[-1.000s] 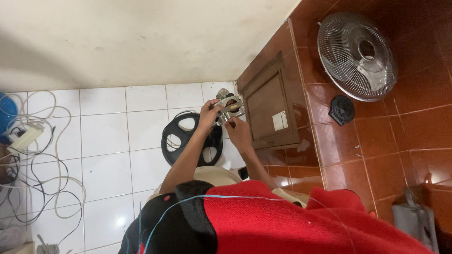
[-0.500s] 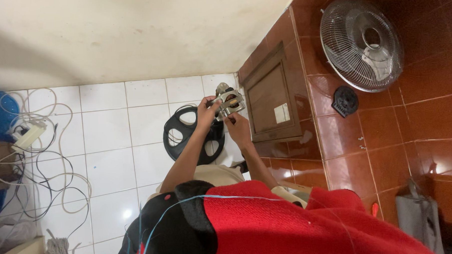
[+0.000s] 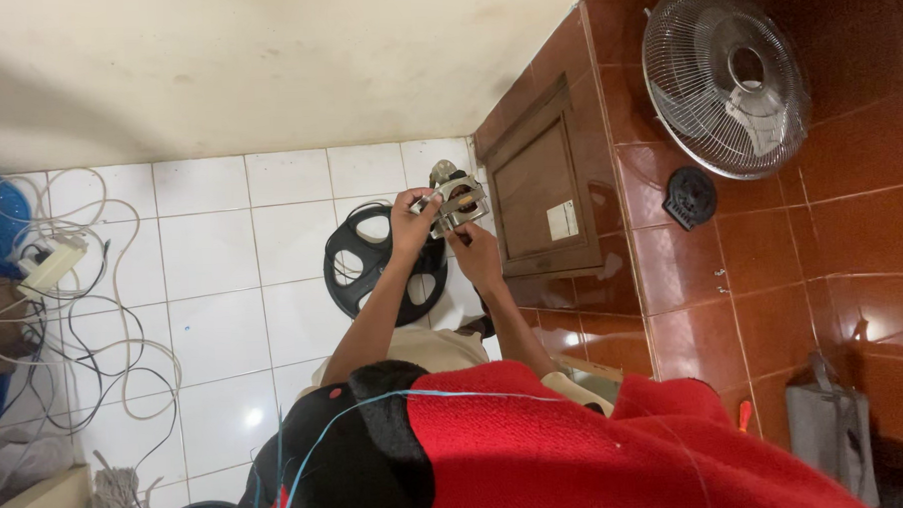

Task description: The person disassembles a standing fan motor, removes the rear housing, and uses a screwdriver to adjust internal components. They repeatedly tighten and loosen screws while manipulating the motor assembly on a tiled floor.

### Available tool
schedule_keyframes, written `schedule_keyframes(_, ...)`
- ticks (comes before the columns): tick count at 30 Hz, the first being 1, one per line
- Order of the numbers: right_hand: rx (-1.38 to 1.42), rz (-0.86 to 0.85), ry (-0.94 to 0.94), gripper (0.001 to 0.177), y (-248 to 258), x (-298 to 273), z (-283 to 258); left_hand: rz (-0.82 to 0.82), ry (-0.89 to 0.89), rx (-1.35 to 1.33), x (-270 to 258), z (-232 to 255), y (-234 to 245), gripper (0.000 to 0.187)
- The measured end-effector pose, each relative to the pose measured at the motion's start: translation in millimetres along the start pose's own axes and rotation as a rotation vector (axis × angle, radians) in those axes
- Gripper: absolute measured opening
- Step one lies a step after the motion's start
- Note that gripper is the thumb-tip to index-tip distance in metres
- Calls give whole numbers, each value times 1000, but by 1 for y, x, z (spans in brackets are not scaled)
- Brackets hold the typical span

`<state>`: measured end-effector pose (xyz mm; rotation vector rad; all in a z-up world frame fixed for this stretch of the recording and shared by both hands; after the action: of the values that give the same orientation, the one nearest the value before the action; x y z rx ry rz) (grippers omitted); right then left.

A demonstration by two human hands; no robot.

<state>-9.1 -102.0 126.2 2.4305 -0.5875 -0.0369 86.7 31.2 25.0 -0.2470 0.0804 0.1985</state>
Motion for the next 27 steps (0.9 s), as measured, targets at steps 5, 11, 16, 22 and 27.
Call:
schedule_keyframes(5, 10, -26, -18, 24, -2, 0, 10, 49, -386, 188, -17, 59, 1, 11)
schedule_keyframes(11, 91, -51, -44, 25, -1, -9, 29, -22, -458, 223, -27, 76, 4, 9)
schedule_keyframes(16, 326, -36, -226, 26, -9, -16, 43, -120, -400, 175, -23, 68, 4, 9)
schedule_keyframes(22, 234, 112, -26, 24, -9, -11, 7, -134, -405, 159, -19, 58, 2, 9)
schedule_keyframes(27, 79, 163, -9, 24, -6, -9, -12, -157, -371, 160, -14, 51, 2, 10)
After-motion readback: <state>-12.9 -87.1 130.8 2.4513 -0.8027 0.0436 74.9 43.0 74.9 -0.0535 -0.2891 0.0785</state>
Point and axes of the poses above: each hand's wrist, its own x-axis towards the middle knuckle, its own y-axis out of the back of the hand, z = x × y, the point moved 8 cm from there along x, towards the middle knuckle, and after that the axes turned 10 degrees about z, right-handed, at the moved point
